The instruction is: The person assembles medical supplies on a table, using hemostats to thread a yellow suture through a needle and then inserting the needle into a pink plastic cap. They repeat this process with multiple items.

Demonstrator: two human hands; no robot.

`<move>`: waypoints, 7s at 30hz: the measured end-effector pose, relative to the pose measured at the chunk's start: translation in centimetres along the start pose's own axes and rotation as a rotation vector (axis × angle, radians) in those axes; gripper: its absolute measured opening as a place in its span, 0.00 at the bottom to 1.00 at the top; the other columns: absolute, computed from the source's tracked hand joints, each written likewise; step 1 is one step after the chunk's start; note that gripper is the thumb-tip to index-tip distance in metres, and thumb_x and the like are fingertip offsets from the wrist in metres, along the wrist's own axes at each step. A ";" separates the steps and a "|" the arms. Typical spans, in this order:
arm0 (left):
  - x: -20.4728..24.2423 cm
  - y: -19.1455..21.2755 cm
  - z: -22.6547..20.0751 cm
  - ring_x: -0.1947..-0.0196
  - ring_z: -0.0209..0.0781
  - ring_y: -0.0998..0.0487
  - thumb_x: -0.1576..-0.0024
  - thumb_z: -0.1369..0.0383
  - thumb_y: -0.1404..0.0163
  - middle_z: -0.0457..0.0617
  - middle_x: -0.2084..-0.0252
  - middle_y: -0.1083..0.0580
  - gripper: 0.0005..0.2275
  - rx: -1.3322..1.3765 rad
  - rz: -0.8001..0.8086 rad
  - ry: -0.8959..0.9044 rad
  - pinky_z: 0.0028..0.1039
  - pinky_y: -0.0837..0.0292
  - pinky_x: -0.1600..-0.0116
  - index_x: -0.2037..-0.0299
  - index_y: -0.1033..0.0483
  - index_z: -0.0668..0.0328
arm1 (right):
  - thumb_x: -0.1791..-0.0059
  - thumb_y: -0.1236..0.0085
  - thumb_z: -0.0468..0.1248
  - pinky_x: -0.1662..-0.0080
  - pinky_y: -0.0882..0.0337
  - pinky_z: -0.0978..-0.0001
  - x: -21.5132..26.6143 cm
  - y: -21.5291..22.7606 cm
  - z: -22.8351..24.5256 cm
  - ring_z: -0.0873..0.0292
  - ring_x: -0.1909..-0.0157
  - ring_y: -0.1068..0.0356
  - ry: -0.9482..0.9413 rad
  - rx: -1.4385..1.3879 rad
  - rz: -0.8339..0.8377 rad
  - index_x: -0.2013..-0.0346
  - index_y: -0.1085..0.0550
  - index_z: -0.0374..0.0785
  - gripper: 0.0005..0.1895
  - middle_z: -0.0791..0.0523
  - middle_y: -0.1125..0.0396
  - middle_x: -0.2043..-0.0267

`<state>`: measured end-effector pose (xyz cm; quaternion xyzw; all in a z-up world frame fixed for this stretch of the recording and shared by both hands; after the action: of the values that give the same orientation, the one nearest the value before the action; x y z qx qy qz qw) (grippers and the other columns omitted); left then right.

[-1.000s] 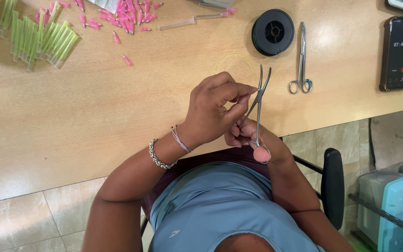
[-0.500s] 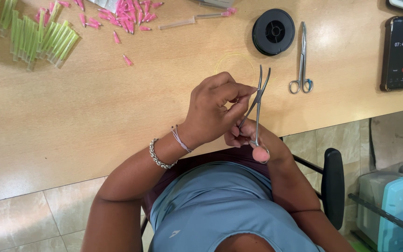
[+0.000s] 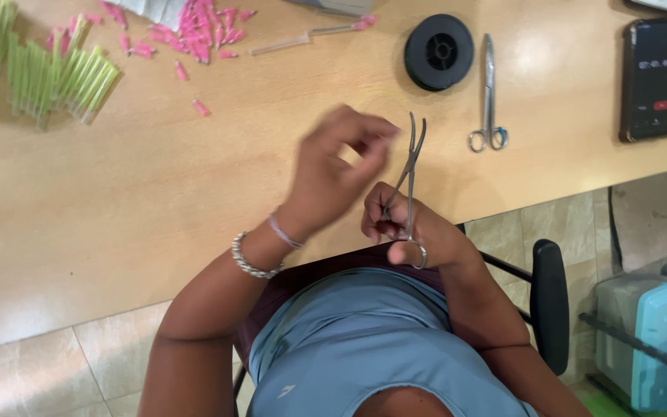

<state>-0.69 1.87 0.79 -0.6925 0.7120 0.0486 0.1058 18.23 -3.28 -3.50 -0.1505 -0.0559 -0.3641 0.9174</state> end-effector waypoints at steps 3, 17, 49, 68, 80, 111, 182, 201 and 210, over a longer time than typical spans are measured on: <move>-1.1 1.5 -0.6 0.62 0.31 0.24 0.42 0.76 0.44 0.46 0.64 0.24 0.05 0.101 -0.086 0.141 0.25 0.24 0.52 0.58 0.18 0.59 | 0.59 0.24 0.39 0.68 0.42 0.81 0.6 0.0 -1.0 0.69 0.71 0.40 0.151 -0.082 -0.224 0.63 0.37 0.40 0.25 0.52 0.28 0.69; -1.1 0.0 2.0 0.70 0.25 0.30 0.44 0.73 0.41 0.41 0.73 0.28 0.04 0.321 0.094 0.508 0.16 0.33 0.63 0.62 0.19 0.64 | 0.50 0.33 0.29 0.61 0.33 0.81 -4.9 5.0 1.8 0.62 0.60 0.26 0.479 0.023 -0.791 0.63 0.42 0.44 0.22 0.46 0.25 0.59; -1.1 0.3 3.0 0.74 0.24 0.31 0.46 0.72 0.42 0.43 0.77 0.27 0.06 0.229 0.199 0.543 0.14 0.37 0.67 0.61 0.17 0.63 | 0.50 0.33 0.26 0.75 0.45 0.86 -5.2 6.8 -0.6 0.71 0.70 0.38 0.429 -0.123 -0.766 0.63 0.43 0.48 0.24 0.50 0.29 0.66; -0.7 0.3 3.5 0.71 0.26 0.29 0.45 0.72 0.42 0.44 0.75 0.24 0.05 0.149 0.292 0.506 0.16 0.33 0.65 0.61 0.16 0.61 | 0.51 0.36 0.26 0.73 0.43 0.84 -4.9 7.0 -0.4 0.71 0.75 0.41 0.450 -0.174 -0.638 0.59 0.44 0.47 0.23 0.45 0.29 0.63; -1.0 0.1 3.7 0.72 0.26 0.29 0.44 0.72 0.43 0.44 0.75 0.25 0.05 0.142 0.280 0.485 0.15 0.33 0.67 0.60 0.16 0.61 | 0.50 0.35 0.25 0.73 0.44 0.84 -5.0 6.9 -0.4 0.68 0.69 0.37 0.471 -0.194 -0.711 0.61 0.42 0.46 0.23 0.48 0.31 0.66; -0.9 -0.1 3.0 0.67 0.24 0.25 0.42 0.70 0.43 0.40 0.69 0.21 0.03 0.103 0.319 0.528 0.17 0.28 0.59 0.63 0.17 0.58 | 0.50 0.41 0.31 0.69 0.43 0.78 -4.4 6.0 1.0 0.66 0.59 0.31 0.387 -0.198 -0.630 0.59 0.41 0.49 0.16 0.51 0.32 0.60; -4.0 -7.9 2.5 0.53 0.57 0.17 0.35 0.74 0.49 0.64 0.56 0.20 0.04 0.967 -0.120 0.492 0.51 0.19 0.46 0.56 0.30 0.65 | 0.53 0.33 0.54 0.67 0.32 0.77 2.5 2.7 -0.4 0.68 0.73 0.31 0.296 0.163 -0.631 0.56 0.31 0.34 0.28 0.52 0.28 0.73; -4.2 -6.1 1.9 0.56 0.54 0.15 0.37 0.74 0.48 0.59 0.60 0.20 0.03 0.920 -0.073 0.507 0.48 0.16 0.48 0.57 0.29 0.64 | 0.55 0.30 0.41 0.50 0.28 0.62 4.9 5.4 7.2 0.54 0.56 0.23 -0.398 0.658 -1.032 0.52 0.23 0.41 0.19 0.54 0.23 0.59; -2.6 0.1 2.4 0.58 0.55 0.15 0.45 0.74 0.42 0.55 0.65 0.21 0.07 0.685 0.015 0.697 0.39 0.14 0.50 0.59 0.22 0.66 | 0.59 0.22 0.57 0.59 0.26 0.45 4.0 12.3 7.9 0.41 0.55 0.26 -0.688 1.246 -1.055 0.54 0.15 0.51 0.24 0.49 0.27 0.52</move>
<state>-0.56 4.90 -0.99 -0.5876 0.6850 -0.4226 0.0826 29.57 5.10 1.98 0.3207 -0.5789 -0.5779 0.4776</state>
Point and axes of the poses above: each hand's wrist, its own x-axis away from the middle knuckle, its own y-axis out of the back of the hand, z = x × y, the point moved 1 cm from there along -x, towards the middle knuckle
